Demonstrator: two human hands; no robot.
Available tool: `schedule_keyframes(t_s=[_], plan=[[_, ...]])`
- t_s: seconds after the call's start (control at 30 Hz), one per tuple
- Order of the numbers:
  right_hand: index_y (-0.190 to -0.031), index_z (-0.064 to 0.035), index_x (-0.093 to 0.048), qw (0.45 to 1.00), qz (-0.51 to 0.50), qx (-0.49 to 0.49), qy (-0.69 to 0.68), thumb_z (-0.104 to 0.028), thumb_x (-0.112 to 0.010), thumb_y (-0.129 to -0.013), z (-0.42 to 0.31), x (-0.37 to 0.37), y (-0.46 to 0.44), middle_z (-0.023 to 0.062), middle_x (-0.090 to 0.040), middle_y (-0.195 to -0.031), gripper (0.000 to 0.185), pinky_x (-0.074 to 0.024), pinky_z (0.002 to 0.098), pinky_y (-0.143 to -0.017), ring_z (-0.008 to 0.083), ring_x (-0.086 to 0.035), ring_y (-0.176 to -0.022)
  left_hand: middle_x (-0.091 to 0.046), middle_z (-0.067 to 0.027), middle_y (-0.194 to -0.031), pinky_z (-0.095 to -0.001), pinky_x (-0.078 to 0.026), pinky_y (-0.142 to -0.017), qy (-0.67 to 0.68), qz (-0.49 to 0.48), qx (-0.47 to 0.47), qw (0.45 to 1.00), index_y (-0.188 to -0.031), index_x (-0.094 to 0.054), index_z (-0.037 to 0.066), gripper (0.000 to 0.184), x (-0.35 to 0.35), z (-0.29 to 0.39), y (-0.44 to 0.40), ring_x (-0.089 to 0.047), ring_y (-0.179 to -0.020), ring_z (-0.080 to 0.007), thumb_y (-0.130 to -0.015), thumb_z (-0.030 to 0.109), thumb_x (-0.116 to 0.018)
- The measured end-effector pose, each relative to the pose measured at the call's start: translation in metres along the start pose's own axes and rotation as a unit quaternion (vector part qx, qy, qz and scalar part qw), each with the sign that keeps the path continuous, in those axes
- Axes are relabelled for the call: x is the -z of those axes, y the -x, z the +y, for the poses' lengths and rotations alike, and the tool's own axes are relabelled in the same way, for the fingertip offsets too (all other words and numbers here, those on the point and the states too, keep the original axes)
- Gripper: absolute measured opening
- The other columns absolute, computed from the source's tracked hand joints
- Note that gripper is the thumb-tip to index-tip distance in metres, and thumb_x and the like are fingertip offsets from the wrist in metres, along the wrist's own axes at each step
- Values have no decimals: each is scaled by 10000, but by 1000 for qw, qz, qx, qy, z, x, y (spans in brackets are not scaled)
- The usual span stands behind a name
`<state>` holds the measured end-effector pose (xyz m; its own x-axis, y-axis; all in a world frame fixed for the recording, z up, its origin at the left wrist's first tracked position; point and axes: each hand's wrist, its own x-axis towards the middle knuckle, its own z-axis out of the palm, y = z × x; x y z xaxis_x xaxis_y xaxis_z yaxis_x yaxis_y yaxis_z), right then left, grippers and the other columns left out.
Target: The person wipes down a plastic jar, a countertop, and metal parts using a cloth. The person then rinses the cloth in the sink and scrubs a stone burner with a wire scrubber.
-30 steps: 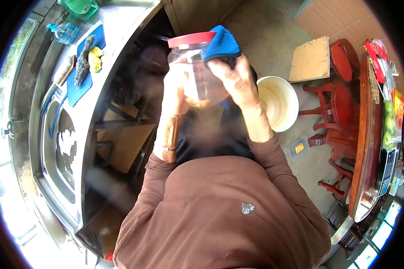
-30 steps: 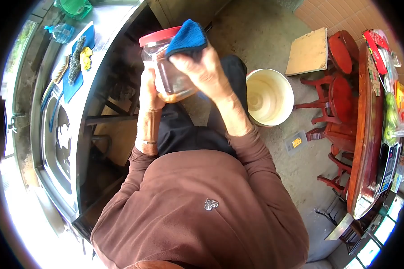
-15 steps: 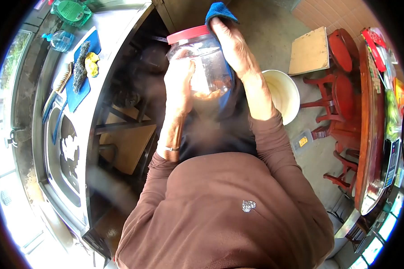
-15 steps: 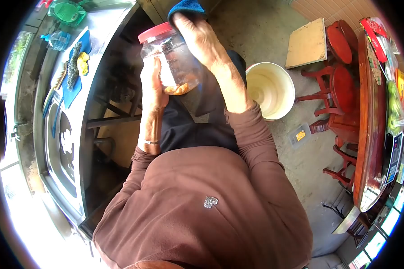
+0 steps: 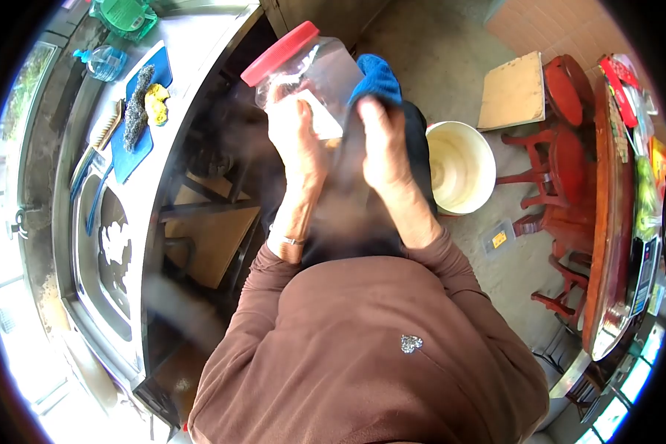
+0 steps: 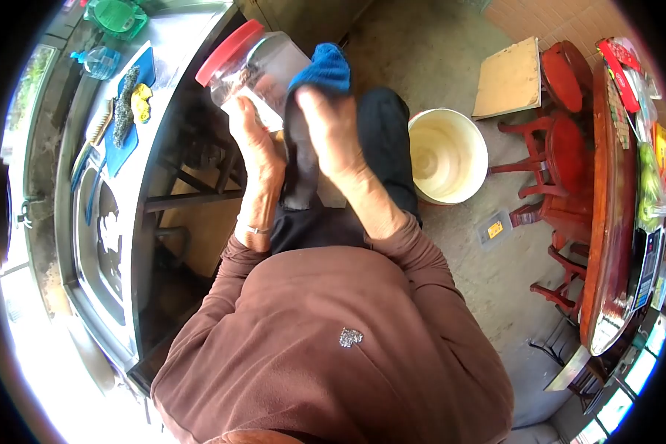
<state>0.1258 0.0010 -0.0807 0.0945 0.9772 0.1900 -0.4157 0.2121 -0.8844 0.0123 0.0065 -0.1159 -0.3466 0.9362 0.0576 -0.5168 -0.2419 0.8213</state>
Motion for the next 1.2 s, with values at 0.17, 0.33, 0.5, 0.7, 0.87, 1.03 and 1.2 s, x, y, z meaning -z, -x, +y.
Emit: schedule_keyframes(t_s=[0.17,0.33,0.5,0.7,0.87,1.03,1.2], plan=[[-1147,-24,-657,973,-19,-169,-157,-390,-561,-971,-13,19,-27,67,-683,-1063,418,-536,302,-782,149,-651,-878,-616,-144,-1275,-439,-512,-983,-47,-142,-64,987,-1427,-398,-1,974,8,3,0,-629,-1104,-265,-749,565,-807],[-1078,-14,-668,998,-23,34,-45,-271,-610,-958,-14,21,-33,78,-688,-1056,289,-523,302,-822,160,-650,-909,-594,-87,-1268,-341,-426,-1030,-48,-98,-67,992,-1534,-273,54,857,-27,52,7,-554,-1162,-169,-854,238,-760],[-1274,27,-554,905,0,330,269,-288,-772,-834,-11,-12,0,116,-653,-1194,584,-483,395,-922,246,-594,-1100,-652,-107,-1160,-379,-535,-895,21,-49,-67,996,-1367,-436,46,946,-26,37,9,-645,-1015,-222,-701,583,-840],[-1229,-238,-690,909,-67,207,355,-499,-762,-796,-33,-6,6,163,-534,-1303,511,-453,455,-946,371,-541,-1139,-665,-142,-1133,-413,-555,-883,64,-57,-56,995,-1335,-457,37,870,-22,30,11,-669,-979,-247,-703,470,-870],[-1222,-71,-597,949,-142,126,254,-515,-775,-779,-52,0,-18,163,-617,-1138,652,-481,434,-931,339,-617,-1045,-553,-167,-1344,-424,-477,-1041,50,-178,-19,983,-1435,-407,22,852,-6,25,3,-573,-1198,-284,-812,492,-750],[-1218,-20,-593,967,-233,27,104,-285,-800,-832,-71,0,-40,79,-660,-1103,512,-464,322,-951,186,-601,-1062,-533,-133,-1395,-431,-416,-1096,68,-191,39,978,-1455,-407,42,908,-7,31,18,-530,-1266,-285,-795,580,-723],[-1176,-28,-680,977,-207,-42,36,-123,-726,-891,-58,15,-49,35,-686,-1123,304,-440,292,-991,133,-601,-1071,-552,-160,-1362,-456,-477,-1036,74,-179,110,975,-1443,-408,22,993,3,28,24,-576,-1203,-294,-788,732,-641]])
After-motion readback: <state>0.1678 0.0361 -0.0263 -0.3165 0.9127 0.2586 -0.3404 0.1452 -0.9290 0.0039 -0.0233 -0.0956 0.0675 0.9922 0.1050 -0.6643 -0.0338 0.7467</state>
